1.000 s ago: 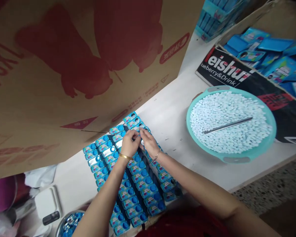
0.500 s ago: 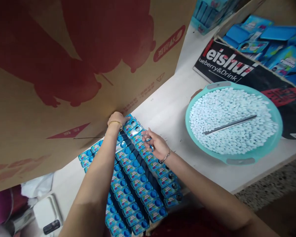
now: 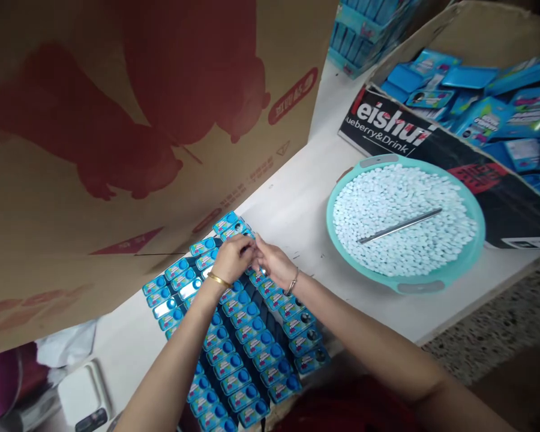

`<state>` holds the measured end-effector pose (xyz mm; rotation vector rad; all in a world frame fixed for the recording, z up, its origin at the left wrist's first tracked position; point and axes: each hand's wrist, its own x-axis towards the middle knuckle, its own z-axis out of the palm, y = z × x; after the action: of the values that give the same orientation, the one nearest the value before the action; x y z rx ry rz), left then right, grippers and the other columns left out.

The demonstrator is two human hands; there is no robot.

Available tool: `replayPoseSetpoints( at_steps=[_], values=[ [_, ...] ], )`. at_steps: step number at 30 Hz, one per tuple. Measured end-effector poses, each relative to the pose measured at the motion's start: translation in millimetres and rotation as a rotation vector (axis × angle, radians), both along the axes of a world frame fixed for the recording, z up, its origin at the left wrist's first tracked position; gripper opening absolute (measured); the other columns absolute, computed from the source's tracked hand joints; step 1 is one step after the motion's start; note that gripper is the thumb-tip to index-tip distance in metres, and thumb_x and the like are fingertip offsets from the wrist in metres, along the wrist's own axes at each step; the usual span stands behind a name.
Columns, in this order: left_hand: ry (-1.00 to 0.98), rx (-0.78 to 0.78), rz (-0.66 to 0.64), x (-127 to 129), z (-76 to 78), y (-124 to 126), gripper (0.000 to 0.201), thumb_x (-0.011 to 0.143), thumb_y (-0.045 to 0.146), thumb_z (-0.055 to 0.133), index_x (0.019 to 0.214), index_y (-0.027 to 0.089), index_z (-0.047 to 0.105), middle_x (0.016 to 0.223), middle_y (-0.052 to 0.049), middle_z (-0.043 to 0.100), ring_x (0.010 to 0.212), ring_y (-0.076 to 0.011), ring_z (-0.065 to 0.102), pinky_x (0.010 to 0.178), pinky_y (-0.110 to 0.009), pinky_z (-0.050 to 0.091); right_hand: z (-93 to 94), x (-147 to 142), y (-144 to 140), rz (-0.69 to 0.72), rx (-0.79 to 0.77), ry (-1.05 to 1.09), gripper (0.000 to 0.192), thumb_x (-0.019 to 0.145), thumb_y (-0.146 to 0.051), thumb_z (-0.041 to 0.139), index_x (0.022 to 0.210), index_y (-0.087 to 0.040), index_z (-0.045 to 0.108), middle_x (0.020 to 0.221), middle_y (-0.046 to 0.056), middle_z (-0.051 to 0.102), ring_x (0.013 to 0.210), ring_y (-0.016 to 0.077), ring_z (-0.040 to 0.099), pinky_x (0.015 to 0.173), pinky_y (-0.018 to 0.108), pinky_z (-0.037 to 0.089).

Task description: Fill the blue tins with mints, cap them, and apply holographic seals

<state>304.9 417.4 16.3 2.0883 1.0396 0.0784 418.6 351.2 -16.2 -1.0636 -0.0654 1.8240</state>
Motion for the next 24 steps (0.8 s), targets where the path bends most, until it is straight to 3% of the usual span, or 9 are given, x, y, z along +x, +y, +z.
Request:
replayPoseSetpoints(
  at_steps=[6, 11, 13, 16, 20, 24],
  values=[
    [-0.05, -0.07, 0.298, -5, -13.4, 0, 0.014, 0.082, 0.023, 0.05, 0.093, 0.019, 0.059, 0.071, 0.001, 0.055, 0.063, -0.0121, 0.05, 0.062, -0.024, 0.041, -6.1, -5, 1, 0.029, 0.075, -0.15, 0.06, 0.076, -0.077, 0.052, 0.07, -0.017, 0.056, 0.054, -0.002, 0.055, 0.039, 0.0055, 0.041, 0.036, 0.02, 0.022],
    [-0.013, 0.032, 0.282, -8, -26.0, 11, 0.008, 0.074, 0.023, 0.061, 0.07, 0.018, 0.057, 0.071, 0.0, 0.051, 0.065, -0.012, 0.047, 0.063, -0.024, 0.04, -10.2, -4, 6, 0.048, 0.091, -0.199, 0.057, 0.075, -0.073, 0.055, 0.07, -0.016, 0.056, 0.059, -0.001, 0.059, 0.038, 0.004, 0.042, 0.036, 0.019, 0.022],
    [0.051, 0.053, 0.348, -6, -29.0, 22, 0.01, 0.077, 0.024, 0.058, 0.07, 0.018, 0.057, 0.068, 0.001, 0.053, 0.063, -0.012, 0.047, 0.063, -0.023, 0.04, -11.0, -2, 8, -0.006, 0.065, -0.17, 0.053, 0.073, -0.07, 0.061, 0.079, -0.017, 0.058, 0.06, -0.003, 0.059, 0.039, 0.0041, 0.042, 0.036, 0.019, 0.024],
    [0.329, 0.091, 0.458, 1, -31.4, 46, 0.01, 0.075, 0.026, 0.06, 0.069, 0.018, 0.058, 0.065, 0.0, 0.057, 0.064, -0.0135, 0.051, 0.063, -0.024, 0.038, -13.6, 4, 11, -0.173, 0.015, -0.132, 0.05, 0.068, -0.06, 0.071, 0.094, -0.019, 0.058, 0.057, -0.008, 0.054, 0.039, 0.0035, 0.037, 0.037, 0.018, 0.024],
    [0.679, -0.036, 0.383, 14, -34.3, 77, 0.017, 0.069, 0.035, 0.068, 0.067, 0.019, 0.063, 0.068, -0.004, 0.065, 0.071, -0.0188, 0.06, 0.065, -0.027, 0.04, -20.0, 13, 12, -0.285, 0.012, -0.134, 0.046, 0.07, -0.049, 0.074, 0.102, -0.021, 0.058, 0.055, -0.01, 0.047, 0.039, 0.0032, 0.029, 0.038, 0.019, 0.023],
    [0.813, -0.158, 0.26, 16, -36.8, 96, 0.029, 0.069, 0.046, 0.069, 0.062, 0.019, 0.063, 0.066, -0.008, 0.067, 0.071, -0.0225, 0.065, 0.063, -0.029, 0.042, -22.7, 15, 14, -0.355, 0.112, -0.156, 0.041, 0.076, -0.045, 0.07, 0.106, -0.021, 0.058, 0.055, -0.011, 0.044, 0.042, 0.0037, 0.028, 0.046, 0.021, 0.031]
  ],
)
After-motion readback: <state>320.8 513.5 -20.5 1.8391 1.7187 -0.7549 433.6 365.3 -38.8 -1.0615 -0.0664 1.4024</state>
